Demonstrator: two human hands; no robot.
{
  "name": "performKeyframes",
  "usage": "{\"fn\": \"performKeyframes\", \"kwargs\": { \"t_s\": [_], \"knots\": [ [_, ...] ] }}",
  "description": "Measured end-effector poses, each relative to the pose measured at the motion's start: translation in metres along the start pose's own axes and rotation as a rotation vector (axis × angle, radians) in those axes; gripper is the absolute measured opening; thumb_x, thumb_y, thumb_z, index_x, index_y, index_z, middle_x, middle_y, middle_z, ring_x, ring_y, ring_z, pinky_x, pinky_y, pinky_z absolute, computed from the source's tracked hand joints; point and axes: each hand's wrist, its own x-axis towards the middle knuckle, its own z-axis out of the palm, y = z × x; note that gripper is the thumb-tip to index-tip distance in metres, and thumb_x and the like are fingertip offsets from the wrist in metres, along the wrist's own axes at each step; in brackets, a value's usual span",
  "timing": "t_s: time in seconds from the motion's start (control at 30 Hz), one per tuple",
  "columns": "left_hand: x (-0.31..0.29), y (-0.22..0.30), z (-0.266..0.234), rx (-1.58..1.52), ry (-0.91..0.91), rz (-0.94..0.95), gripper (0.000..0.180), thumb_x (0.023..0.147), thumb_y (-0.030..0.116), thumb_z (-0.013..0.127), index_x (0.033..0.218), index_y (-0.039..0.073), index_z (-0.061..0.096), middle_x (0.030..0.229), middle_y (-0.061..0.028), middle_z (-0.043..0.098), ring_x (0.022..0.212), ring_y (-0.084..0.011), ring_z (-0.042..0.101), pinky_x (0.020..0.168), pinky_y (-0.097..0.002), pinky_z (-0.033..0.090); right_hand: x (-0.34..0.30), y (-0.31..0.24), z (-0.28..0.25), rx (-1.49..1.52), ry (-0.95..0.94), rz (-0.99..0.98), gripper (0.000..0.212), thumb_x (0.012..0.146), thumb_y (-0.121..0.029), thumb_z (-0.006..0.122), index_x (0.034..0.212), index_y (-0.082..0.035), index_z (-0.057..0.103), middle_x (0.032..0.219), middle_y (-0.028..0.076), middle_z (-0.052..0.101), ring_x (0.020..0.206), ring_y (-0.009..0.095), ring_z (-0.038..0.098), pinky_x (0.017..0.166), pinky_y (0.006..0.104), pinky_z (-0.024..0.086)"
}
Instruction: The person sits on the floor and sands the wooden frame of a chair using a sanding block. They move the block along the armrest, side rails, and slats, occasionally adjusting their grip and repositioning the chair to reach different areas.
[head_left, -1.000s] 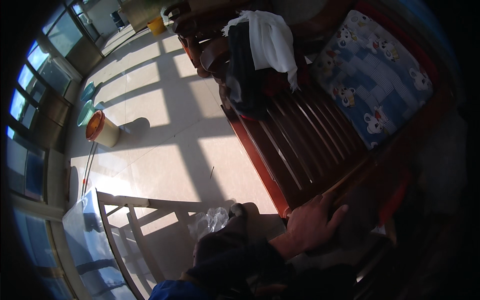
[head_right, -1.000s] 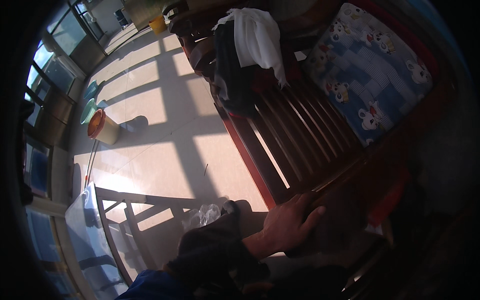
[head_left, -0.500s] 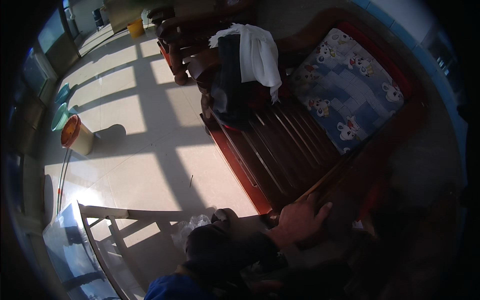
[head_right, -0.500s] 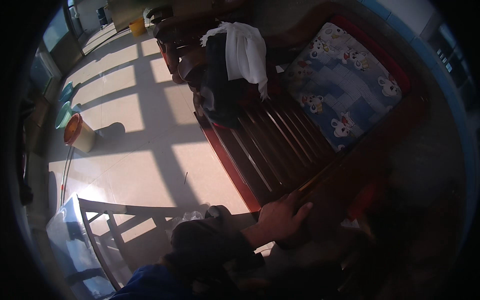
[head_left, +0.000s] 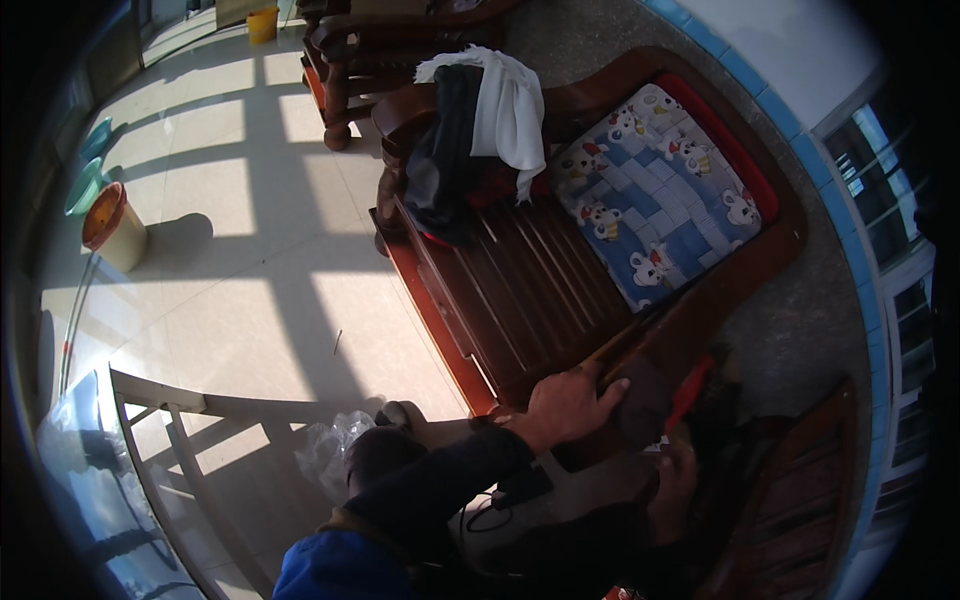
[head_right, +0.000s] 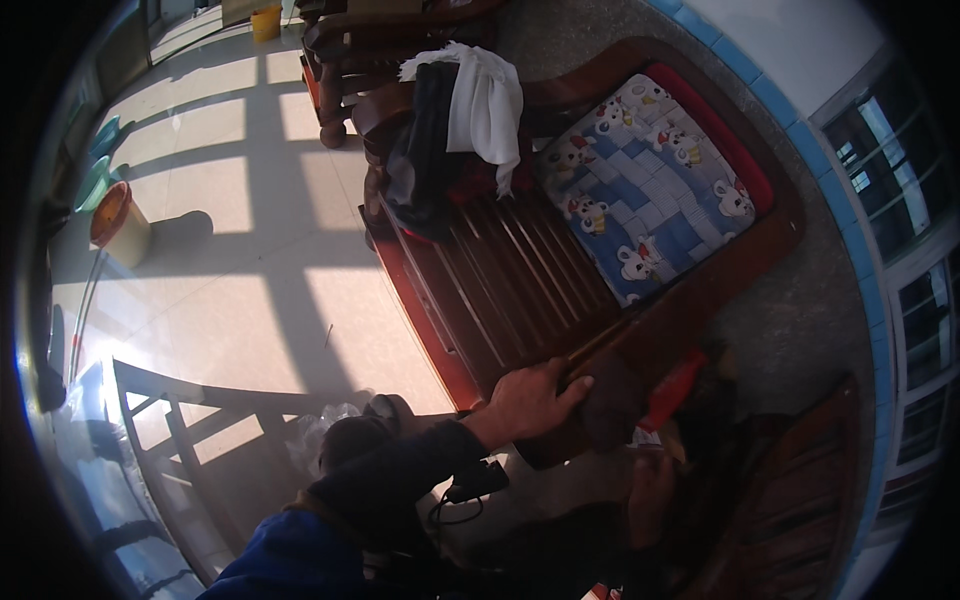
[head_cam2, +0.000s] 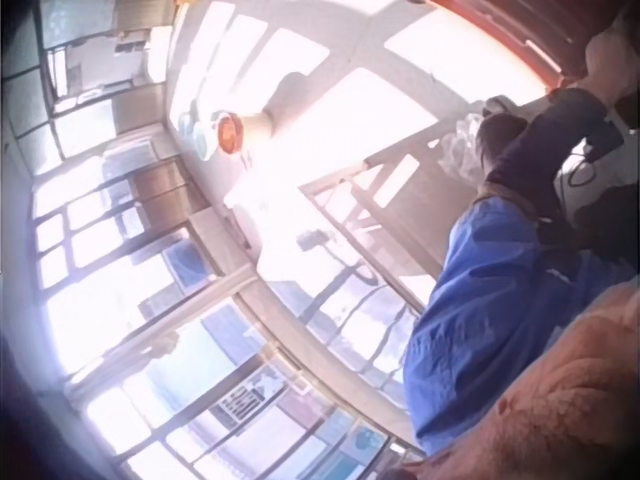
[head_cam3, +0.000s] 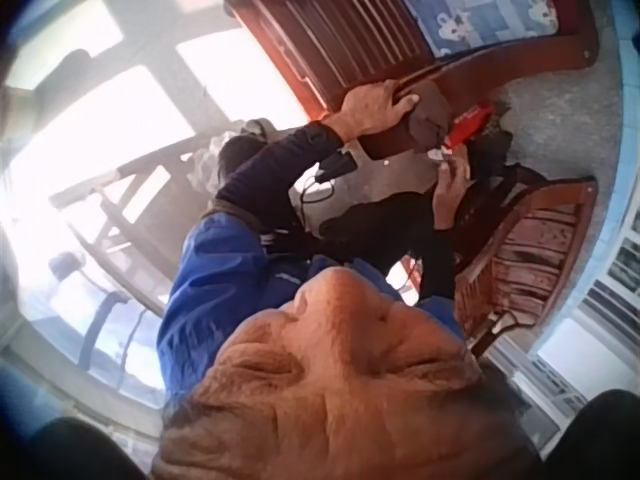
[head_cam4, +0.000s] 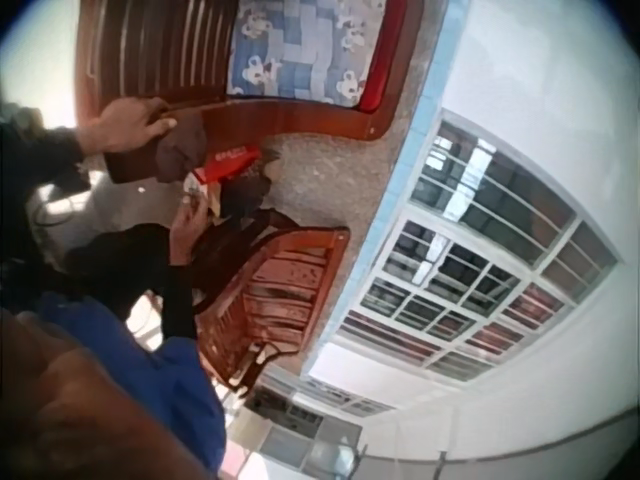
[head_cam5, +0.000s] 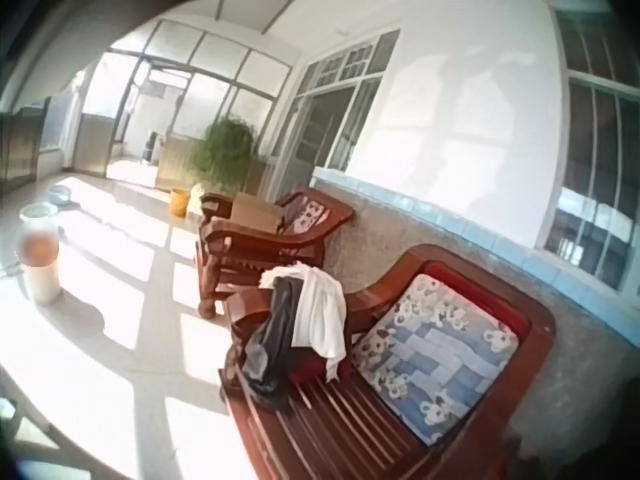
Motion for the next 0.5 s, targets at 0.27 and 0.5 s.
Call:
{"fn": "performKeyframes", "kwargs": {
  "t_s": [0.27, 0.5],
  "knots": [
    [0.007, -0.010, -0.010, -0.030, 0.085, 0.055, 0.065, 0.108, 0.057, 0.055, 0.119, -0.004, 0.074, 0.105, -0.0263, 0.079, 0.104, -0.0432, 0.077, 0.096, -0.0504, 0.061, 0.067, -0.101, 0.038, -0.183, -0.106, -0.497, 0.074, 0.103, -0.034, 0.065, 0.164, -0.003, 0.040, 0.168, 0.027, 0.039, 0.154, 0.045, 0.040, 0.125, 0.0564, 0.036],
    [0.012, -0.016, -0.034, -0.209, 0.235, 0.056, 0.047, 0.104, 0.044, 0.066, 0.120, 0.001, 0.078, 0.108, -0.0259, 0.079, 0.104, -0.0424, 0.077, 0.096, -0.0491, 0.059, 0.055, -0.129, 0.039, -0.347, -0.025, -0.568, 0.078, 0.093, -0.038, 0.078, 0.158, -0.006, 0.050, 0.170, 0.026, 0.033, 0.152, 0.051, 0.039, 0.124, 0.0613, 0.036]
  ]
}}
